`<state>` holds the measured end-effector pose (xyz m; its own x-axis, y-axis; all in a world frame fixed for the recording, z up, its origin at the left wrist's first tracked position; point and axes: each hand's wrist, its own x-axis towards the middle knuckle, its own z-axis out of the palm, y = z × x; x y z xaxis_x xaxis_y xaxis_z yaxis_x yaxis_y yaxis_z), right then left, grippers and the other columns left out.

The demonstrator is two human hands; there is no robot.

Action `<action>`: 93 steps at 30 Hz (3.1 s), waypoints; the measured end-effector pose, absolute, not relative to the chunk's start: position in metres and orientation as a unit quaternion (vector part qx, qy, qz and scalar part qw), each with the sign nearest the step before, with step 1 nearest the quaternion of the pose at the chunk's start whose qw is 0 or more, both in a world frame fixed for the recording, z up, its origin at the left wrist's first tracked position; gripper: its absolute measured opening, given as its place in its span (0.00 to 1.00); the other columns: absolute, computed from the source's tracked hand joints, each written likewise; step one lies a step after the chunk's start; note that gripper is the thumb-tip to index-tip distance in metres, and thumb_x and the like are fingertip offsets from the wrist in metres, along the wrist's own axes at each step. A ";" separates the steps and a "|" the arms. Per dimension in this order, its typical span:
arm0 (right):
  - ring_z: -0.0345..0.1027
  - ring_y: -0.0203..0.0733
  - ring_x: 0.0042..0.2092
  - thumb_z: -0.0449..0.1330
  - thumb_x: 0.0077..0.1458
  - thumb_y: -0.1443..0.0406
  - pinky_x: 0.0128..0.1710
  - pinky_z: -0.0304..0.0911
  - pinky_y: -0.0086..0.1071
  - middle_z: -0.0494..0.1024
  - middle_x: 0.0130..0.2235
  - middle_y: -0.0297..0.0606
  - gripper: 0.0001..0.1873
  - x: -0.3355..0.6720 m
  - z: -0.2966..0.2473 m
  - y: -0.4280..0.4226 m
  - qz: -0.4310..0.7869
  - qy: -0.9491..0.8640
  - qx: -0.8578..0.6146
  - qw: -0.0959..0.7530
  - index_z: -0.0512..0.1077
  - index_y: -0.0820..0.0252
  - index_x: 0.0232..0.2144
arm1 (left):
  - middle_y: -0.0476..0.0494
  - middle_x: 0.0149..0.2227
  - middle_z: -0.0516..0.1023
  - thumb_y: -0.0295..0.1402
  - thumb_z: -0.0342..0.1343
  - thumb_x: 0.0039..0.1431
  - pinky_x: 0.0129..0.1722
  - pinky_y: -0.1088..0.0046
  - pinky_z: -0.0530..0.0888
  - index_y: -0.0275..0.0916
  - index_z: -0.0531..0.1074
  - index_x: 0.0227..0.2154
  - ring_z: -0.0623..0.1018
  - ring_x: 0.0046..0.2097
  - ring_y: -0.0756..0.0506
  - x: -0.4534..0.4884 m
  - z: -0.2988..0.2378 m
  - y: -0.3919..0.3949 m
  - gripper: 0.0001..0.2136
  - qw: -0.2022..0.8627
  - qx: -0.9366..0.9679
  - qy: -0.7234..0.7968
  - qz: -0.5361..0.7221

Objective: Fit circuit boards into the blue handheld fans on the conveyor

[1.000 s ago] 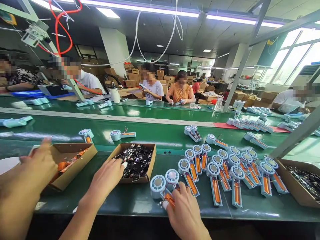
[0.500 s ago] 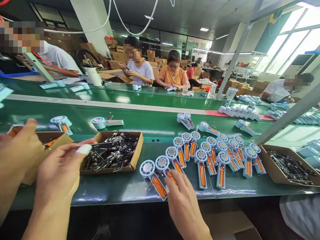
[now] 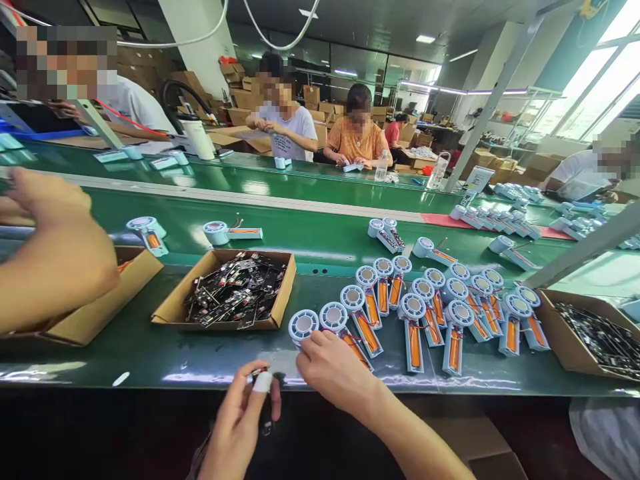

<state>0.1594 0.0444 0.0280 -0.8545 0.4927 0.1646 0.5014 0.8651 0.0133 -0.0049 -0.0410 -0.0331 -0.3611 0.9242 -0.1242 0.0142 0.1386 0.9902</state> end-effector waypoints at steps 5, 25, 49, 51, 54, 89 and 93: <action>0.73 0.42 0.44 0.56 0.62 0.76 0.44 0.67 0.32 0.79 0.42 0.40 0.12 0.166 0.014 0.039 0.204 -0.882 -0.339 0.255 0.74 0.59 0.43 | 0.56 0.22 0.68 0.51 0.57 0.57 0.26 0.73 0.70 0.39 0.70 0.50 0.71 0.24 0.48 0.005 -0.040 -0.043 0.24 0.433 0.343 0.653 0.518; 0.66 0.42 0.39 0.54 0.65 0.72 0.38 0.66 0.32 0.75 0.39 0.40 0.09 0.162 0.005 0.025 0.098 -0.915 -0.297 0.253 0.72 0.57 0.43 | 0.55 0.19 0.62 0.58 0.54 0.56 0.25 0.76 0.62 0.39 0.71 0.25 0.62 0.24 0.50 0.001 -0.017 -0.029 0.24 0.516 0.398 0.593 0.472; 0.64 0.43 0.35 0.57 0.58 0.76 0.35 0.60 0.34 0.75 0.34 0.38 0.09 0.141 0.013 0.015 0.096 -0.878 -0.399 0.248 0.71 0.58 0.33 | 0.46 0.26 0.78 0.27 0.40 0.68 0.25 0.72 0.72 0.43 0.68 0.33 0.81 0.26 0.43 -0.011 -0.036 -0.027 0.13 0.001 0.736 0.576 0.355; 0.65 0.44 0.36 0.57 0.60 0.76 0.36 0.61 0.34 0.75 0.35 0.39 0.08 0.143 0.013 0.015 0.113 -0.877 -0.399 0.242 0.72 0.59 0.34 | 0.47 0.25 0.76 0.25 0.39 0.67 0.25 0.72 0.71 0.43 0.67 0.33 0.80 0.25 0.44 -0.016 -0.034 -0.025 0.13 -0.005 0.755 0.555 0.349; 0.68 0.44 0.39 0.57 0.61 0.75 0.38 0.64 0.33 0.77 0.38 0.40 0.09 0.149 0.012 0.018 0.164 -0.870 -0.395 0.245 0.73 0.60 0.39 | 0.49 0.24 0.75 0.26 0.39 0.68 0.23 0.73 0.69 0.44 0.66 0.31 0.78 0.23 0.45 -0.023 -0.027 -0.022 0.13 0.059 0.773 0.522 0.355; 0.61 0.32 0.24 0.62 0.53 0.73 0.25 0.55 0.24 0.71 0.23 0.27 0.08 0.131 0.012 0.036 0.373 -0.755 -0.415 0.344 0.76 0.59 0.35 | 0.55 0.18 0.65 0.34 0.43 0.61 0.27 0.73 0.70 0.43 0.74 0.37 0.70 0.20 0.46 -0.019 -0.032 -0.039 0.13 0.292 0.599 0.629 0.401; 0.59 0.31 0.26 0.62 0.55 0.72 0.27 0.54 0.24 0.71 0.26 0.29 0.07 0.137 0.016 0.033 0.419 -0.770 -0.369 0.308 0.79 0.59 0.36 | 0.55 0.19 0.66 0.40 0.43 0.62 0.25 0.73 0.68 0.41 0.73 0.40 0.70 0.22 0.46 -0.019 -0.025 -0.038 0.15 0.377 0.531 0.640 0.409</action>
<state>0.1375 0.0334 0.0164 -0.5378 0.8266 0.1658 0.3095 0.3765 -0.8732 -0.0190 -0.0378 -0.0248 -0.1533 0.9870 -0.0485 0.3714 0.1031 0.9227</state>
